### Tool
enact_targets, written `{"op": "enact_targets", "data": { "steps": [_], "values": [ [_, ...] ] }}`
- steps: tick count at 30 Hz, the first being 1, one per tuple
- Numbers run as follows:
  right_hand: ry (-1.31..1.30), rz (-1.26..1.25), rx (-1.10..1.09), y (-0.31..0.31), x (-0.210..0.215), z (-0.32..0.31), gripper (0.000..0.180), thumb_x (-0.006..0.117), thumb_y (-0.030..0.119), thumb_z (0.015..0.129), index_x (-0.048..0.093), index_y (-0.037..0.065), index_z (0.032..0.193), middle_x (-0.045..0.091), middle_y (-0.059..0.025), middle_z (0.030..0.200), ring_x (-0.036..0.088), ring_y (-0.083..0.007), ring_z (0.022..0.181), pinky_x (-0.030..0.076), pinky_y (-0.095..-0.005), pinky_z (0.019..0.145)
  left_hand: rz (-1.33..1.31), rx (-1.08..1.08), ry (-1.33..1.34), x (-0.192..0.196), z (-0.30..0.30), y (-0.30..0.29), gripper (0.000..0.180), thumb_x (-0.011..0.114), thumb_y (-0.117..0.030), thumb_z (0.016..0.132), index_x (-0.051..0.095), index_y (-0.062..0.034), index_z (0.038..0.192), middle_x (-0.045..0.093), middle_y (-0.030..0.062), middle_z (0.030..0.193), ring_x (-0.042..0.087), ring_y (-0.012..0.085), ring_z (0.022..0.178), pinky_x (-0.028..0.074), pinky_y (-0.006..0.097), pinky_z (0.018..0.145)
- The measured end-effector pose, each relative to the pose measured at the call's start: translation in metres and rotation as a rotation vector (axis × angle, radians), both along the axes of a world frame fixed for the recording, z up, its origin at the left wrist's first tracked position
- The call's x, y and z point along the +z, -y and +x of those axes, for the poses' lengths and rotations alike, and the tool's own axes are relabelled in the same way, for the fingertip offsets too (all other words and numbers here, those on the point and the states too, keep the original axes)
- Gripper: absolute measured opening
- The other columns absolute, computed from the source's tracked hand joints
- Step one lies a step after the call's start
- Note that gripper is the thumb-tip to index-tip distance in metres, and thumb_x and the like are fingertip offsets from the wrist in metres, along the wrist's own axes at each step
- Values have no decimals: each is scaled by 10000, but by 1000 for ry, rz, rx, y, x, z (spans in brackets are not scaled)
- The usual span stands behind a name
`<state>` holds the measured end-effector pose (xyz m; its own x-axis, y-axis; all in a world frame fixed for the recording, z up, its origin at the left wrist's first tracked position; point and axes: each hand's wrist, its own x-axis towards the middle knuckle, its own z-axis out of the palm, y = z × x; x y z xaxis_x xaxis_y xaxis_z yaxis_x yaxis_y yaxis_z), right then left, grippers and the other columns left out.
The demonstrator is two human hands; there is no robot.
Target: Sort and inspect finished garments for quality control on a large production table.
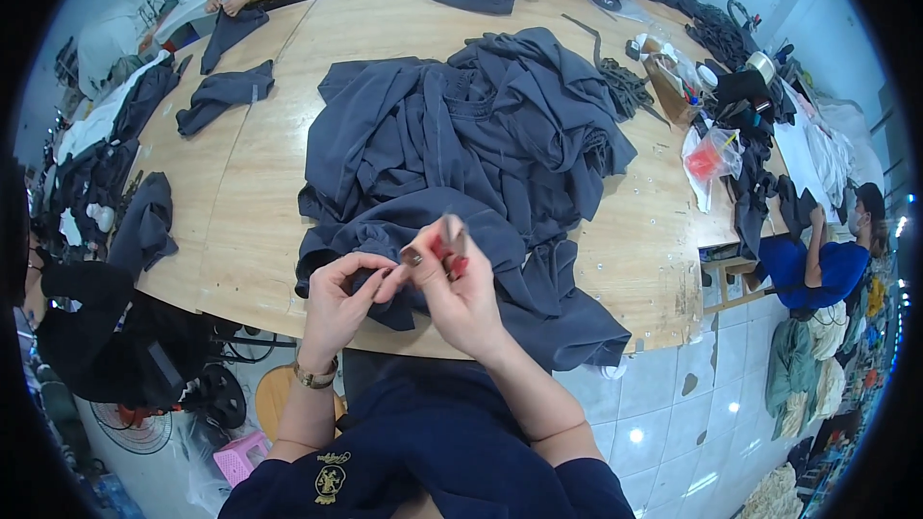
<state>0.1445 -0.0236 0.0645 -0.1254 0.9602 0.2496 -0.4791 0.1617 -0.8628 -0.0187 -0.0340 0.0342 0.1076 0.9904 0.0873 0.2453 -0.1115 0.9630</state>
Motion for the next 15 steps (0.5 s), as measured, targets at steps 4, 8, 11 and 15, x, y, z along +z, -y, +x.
{"op": "enact_targets", "data": {
  "steps": [4,8,11,15],
  "values": [
    [36,-50,228,3,2,8,187,459,190,960,473,3,967,451,18,624,411,-32,485,288,-183,460,-116,7,262,-3,-8,-6,91,591,-23,859,640,16,925,628,2,853,539,32,740,429,168,664],
    [-67,-130,318,-11,-26,18,261,435,247,951,501,-6,946,415,14,596,369,-48,471,289,-198,446,-159,25,520,-11,-13,-10,77,585,-19,870,627,2,931,622,-6,868,526,26,770,421,165,717],
    [625,130,-87,-15,-45,10,306,527,304,897,522,15,796,486,-115,591,472,-227,465,377,-335,474,-196,46,593,-14,-15,-11,79,589,-29,870,629,0,932,621,-1,872,528,33,787,419,175,741],
    [1079,314,-171,-11,-50,10,244,611,246,838,536,27,761,557,-117,599,552,-286,521,415,-344,484,-240,56,660,-15,-17,-12,83,597,-42,870,630,-3,934,622,2,876,532,41,802,417,184,759]
  ]
}}
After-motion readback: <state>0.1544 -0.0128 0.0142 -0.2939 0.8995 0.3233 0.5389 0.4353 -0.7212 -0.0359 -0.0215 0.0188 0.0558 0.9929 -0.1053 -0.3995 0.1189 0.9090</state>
